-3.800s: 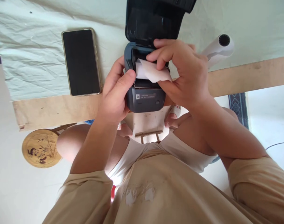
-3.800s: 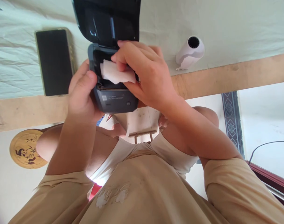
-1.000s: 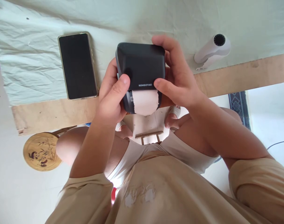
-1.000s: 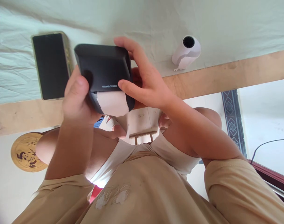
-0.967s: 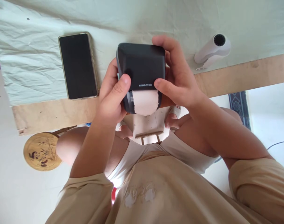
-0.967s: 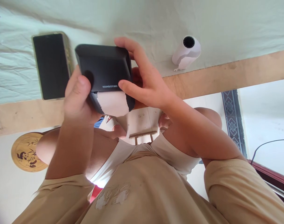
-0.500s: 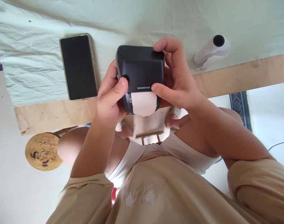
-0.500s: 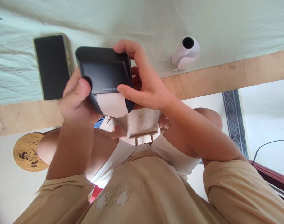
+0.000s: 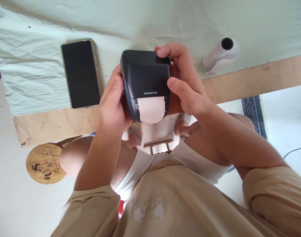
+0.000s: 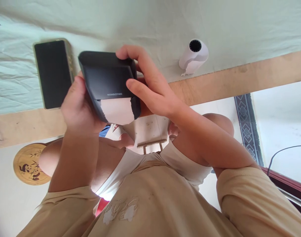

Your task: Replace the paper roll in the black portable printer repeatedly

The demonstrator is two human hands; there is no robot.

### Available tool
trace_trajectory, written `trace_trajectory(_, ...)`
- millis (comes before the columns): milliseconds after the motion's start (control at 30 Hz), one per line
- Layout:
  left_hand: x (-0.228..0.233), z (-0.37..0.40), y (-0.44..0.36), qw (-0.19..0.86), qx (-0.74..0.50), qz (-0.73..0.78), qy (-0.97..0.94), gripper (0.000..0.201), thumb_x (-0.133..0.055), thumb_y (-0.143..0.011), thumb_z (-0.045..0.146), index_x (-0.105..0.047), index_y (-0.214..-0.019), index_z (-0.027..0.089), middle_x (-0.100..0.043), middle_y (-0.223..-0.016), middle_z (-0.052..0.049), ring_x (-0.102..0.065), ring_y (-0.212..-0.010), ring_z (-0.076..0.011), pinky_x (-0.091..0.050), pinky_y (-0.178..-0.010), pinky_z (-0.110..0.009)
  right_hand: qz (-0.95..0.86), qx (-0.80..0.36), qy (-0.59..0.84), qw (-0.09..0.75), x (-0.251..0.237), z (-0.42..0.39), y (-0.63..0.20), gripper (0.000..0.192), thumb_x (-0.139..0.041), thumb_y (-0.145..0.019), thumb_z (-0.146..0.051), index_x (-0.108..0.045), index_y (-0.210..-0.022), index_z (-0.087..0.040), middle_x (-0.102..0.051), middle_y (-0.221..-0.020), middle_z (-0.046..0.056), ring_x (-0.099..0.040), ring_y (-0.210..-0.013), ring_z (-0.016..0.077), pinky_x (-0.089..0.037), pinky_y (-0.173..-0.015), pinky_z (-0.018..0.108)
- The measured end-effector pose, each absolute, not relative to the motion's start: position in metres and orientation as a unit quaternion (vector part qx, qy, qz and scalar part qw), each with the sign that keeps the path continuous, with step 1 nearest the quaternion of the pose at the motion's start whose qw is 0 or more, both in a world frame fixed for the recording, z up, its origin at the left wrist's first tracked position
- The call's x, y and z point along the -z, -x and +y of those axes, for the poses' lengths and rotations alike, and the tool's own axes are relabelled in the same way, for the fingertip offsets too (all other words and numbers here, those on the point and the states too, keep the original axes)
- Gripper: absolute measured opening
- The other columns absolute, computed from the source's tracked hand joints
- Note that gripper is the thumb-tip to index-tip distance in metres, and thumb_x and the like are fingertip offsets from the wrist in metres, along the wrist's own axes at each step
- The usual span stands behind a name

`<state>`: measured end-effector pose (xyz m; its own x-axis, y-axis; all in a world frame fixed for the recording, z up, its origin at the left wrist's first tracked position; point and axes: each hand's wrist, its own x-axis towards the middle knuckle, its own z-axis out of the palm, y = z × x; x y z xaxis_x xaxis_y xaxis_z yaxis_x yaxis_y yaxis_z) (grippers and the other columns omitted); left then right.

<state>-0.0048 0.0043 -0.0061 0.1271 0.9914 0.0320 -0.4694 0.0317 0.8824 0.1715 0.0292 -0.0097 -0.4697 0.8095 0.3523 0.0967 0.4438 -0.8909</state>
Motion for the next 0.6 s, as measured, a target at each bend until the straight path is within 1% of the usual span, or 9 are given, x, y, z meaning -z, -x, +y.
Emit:
trace_trajectory(100,0.0098,0.0056,0.0053,0.615,-0.583,0.344,-0.404,0.027,-0.042,-0.090,0.040,-0.063,-0.097,0.025,-0.068,-0.104,-0.003,-0.061,-0.115,-0.0226,-0.047,-0.106,-0.044,-0.686,-0.482,0.295,0.458,0.0086,0.0288,-0.1717,0.042,-0.045,-0.088,-0.048,-0.039,-0.124,-0.026,-0.043,-0.133,0.000,-0.047,-0.122,0.0130,-0.050,-0.094,0.026)
trace_trajectory(233,0.0124,0.0058,0.0054,0.611,-0.586,0.355,-0.396,0.028,-0.044,-0.089,0.043,-0.063,-0.096,0.023,-0.069,-0.101,-0.002,-0.060,-0.116,-0.0221,-0.047,-0.107,-0.043,-0.710,-0.449,0.300,0.453,0.0051,0.0267,-0.1736,0.045,-0.049,-0.087,-0.041,-0.041,-0.128,-0.026,-0.044,-0.137,0.001,-0.044,-0.129,0.0147,-0.049,-0.099,0.028)
trace_trajectory(367,0.0098,0.0053,0.0051,0.610,-0.588,0.355,-0.395,0.029,-0.043,-0.090,0.042,-0.064,-0.099,0.024,-0.068,-0.104,-0.003,-0.060,-0.118,-0.0214,-0.045,-0.110,-0.042,-0.749,-0.408,0.310,0.420,0.0026,0.0270,-0.1760,0.049,-0.051,-0.085,-0.042,-0.037,-0.131,-0.030,-0.042,-0.141,0.001,-0.044,-0.132,0.0162,-0.051,-0.099,0.030)
trace_trajectory(467,0.0066,0.0055,0.0058,0.617,-0.585,0.346,-0.398,0.030,-0.041,-0.091,0.038,-0.063,-0.105,0.023,-0.068,-0.103,-0.004,-0.061,-0.115,-0.0215,-0.045,-0.110,-0.041,-0.776,-0.389,0.303,0.393,0.0025,0.0287,-0.1766,0.060,-0.056,-0.081,-0.044,-0.031,-0.134,-0.030,-0.036,-0.147,0.004,-0.039,-0.139,0.0180,-0.050,-0.104,0.032)
trace_trajectory(533,0.0059,0.0063,0.0065,0.623,-0.586,0.333,-0.396,0.030,-0.041,-0.091,0.034,-0.062,-0.108,0.022,-0.068,-0.100,-0.005,-0.063,-0.108,-0.0211,-0.048,-0.105,-0.040,-0.789,-0.377,0.292,0.388,0.0027,0.0293,-0.1762,0.069,-0.061,-0.078,-0.043,-0.028,-0.136,-0.028,-0.032,-0.150,0.007,-0.034,-0.143,0.0195,-0.048,-0.109,0.033)
trace_trajectory(600,0.0065,0.0073,0.0072,0.626,-0.593,0.320,-0.392,0.029,-0.042,-0.090,0.031,-0.062,-0.109,0.022,-0.068,-0.095,-0.004,-0.065,-0.095,-0.0186,-0.052,-0.096,-0.036,-0.793,-0.370,0.290,0.388,0.0018,0.0289,-0.1757,0.073,-0.062,-0.076,-0.042,-0.026,-0.138,-0.026,-0.030,-0.151,0.009,-0.032,-0.144,0.0202,-0.047,-0.110,0.032)
